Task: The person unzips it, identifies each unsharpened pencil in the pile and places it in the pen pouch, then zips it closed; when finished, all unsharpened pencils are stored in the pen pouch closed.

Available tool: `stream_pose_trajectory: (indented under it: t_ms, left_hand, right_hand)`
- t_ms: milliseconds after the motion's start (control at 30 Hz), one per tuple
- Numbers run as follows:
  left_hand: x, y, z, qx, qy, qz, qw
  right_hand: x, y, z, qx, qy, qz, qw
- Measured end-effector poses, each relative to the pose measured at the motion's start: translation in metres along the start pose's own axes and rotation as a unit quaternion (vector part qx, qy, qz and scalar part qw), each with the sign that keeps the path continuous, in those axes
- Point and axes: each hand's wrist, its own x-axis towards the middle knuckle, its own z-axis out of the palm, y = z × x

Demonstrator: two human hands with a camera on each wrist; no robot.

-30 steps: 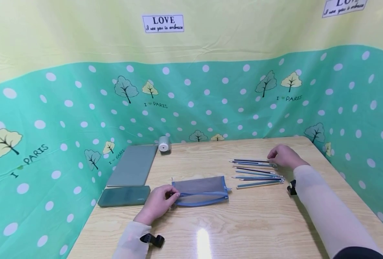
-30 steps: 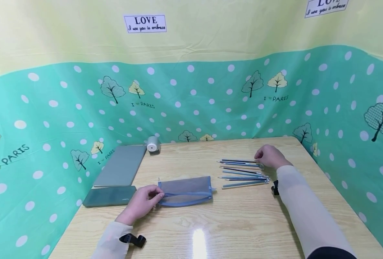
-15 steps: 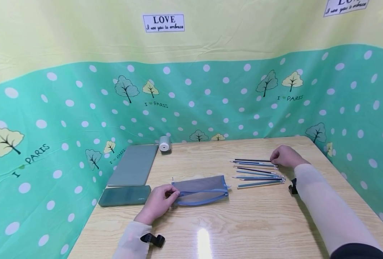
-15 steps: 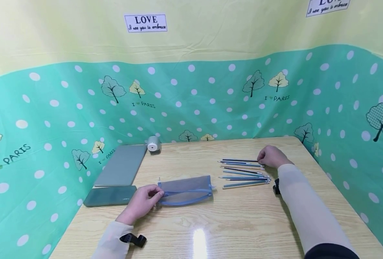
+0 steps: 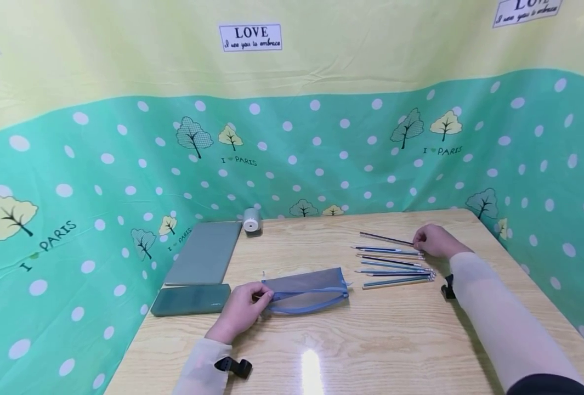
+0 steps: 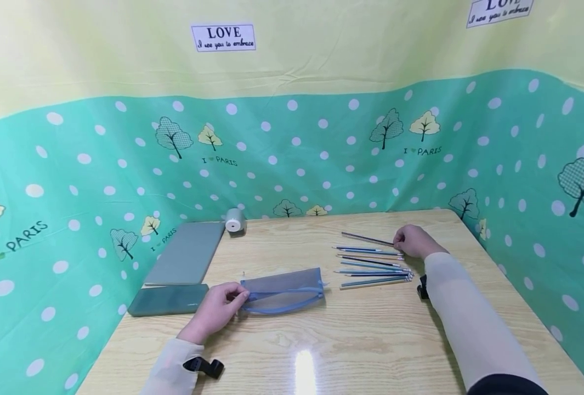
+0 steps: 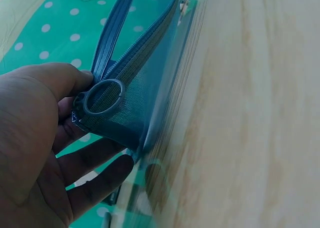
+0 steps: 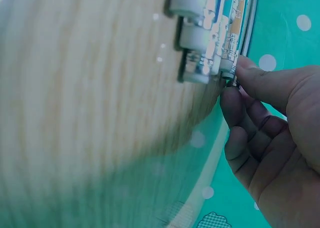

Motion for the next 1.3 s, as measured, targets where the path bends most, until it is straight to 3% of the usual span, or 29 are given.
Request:
stream_pose_trajectory:
  t_ms: [233,500,900,1300]
  left_hand:
    - [0.0,-0.001,0.002,-0.027,-0.007,-0.005,0.9996]
    - [-0.001,0.001,0.001,-0.048,-0.005,-0.018,0.9987]
    - [0.0,-0.002,0.002,-0.077,0.032,0.006,0.9965]
    - [0.001,-0.001,0.001,-0.094,0.047,0.005,0.9944]
  right_hand:
    - [-0.007,-0.005,0.001,0.027,0.008,-0.003,0.9996]
    - [-0.018,-0.023,-0.006,0.04,0.045,-0.019,0.998]
    - [-0.031,-0.051,-0.01,0.043,0.087,-0.043,0.9943]
    - [-0.047,-0.089,-0.015,0.064,0.14,-0.068,0.9858]
